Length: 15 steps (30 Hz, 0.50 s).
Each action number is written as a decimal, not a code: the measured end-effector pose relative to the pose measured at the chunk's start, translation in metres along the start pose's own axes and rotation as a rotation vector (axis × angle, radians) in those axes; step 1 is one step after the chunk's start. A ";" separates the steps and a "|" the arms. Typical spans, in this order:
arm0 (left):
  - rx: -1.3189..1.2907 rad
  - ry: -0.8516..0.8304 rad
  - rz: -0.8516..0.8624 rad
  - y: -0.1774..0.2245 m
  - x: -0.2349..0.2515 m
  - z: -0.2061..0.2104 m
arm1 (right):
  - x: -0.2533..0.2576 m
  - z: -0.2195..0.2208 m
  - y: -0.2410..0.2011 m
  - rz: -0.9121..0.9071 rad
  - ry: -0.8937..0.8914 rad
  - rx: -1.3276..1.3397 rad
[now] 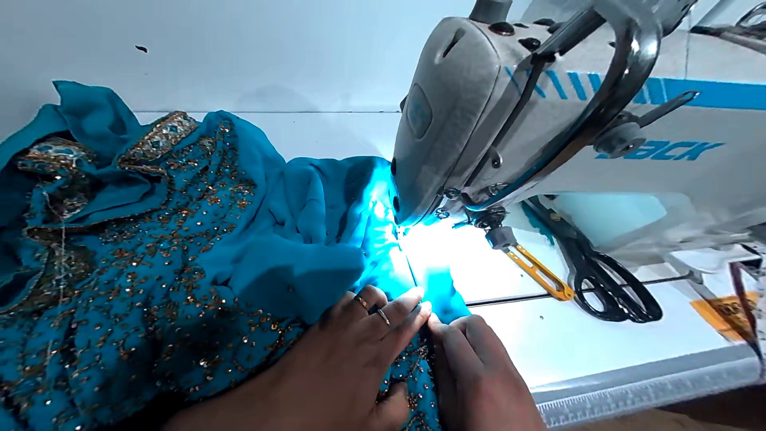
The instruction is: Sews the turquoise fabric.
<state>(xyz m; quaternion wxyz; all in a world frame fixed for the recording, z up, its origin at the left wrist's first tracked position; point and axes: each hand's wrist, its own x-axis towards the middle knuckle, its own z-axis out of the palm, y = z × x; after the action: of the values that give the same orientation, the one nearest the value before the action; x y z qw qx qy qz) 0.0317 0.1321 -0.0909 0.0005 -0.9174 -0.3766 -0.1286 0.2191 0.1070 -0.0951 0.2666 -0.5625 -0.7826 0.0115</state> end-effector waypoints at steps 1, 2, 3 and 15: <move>-0.004 -0.009 0.004 -0.001 0.000 -0.001 | 0.000 -0.001 0.000 -0.009 -0.006 -0.007; -0.010 -0.015 0.011 -0.002 -0.001 -0.001 | 0.000 -0.002 -0.001 -0.024 -0.010 -0.011; -0.018 -0.017 0.018 -0.004 -0.001 -0.001 | 0.001 -0.004 0.000 -0.042 -0.022 -0.010; -0.030 -0.037 0.055 -0.018 -0.004 0.000 | 0.019 -0.008 0.074 -0.356 -0.189 -0.007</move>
<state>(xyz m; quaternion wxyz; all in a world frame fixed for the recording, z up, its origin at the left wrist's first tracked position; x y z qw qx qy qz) 0.0161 0.1424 -0.0941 -0.0168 -0.9295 -0.3492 -0.1173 0.2831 0.1489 -0.1039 0.1877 -0.4127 -0.8912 0.0144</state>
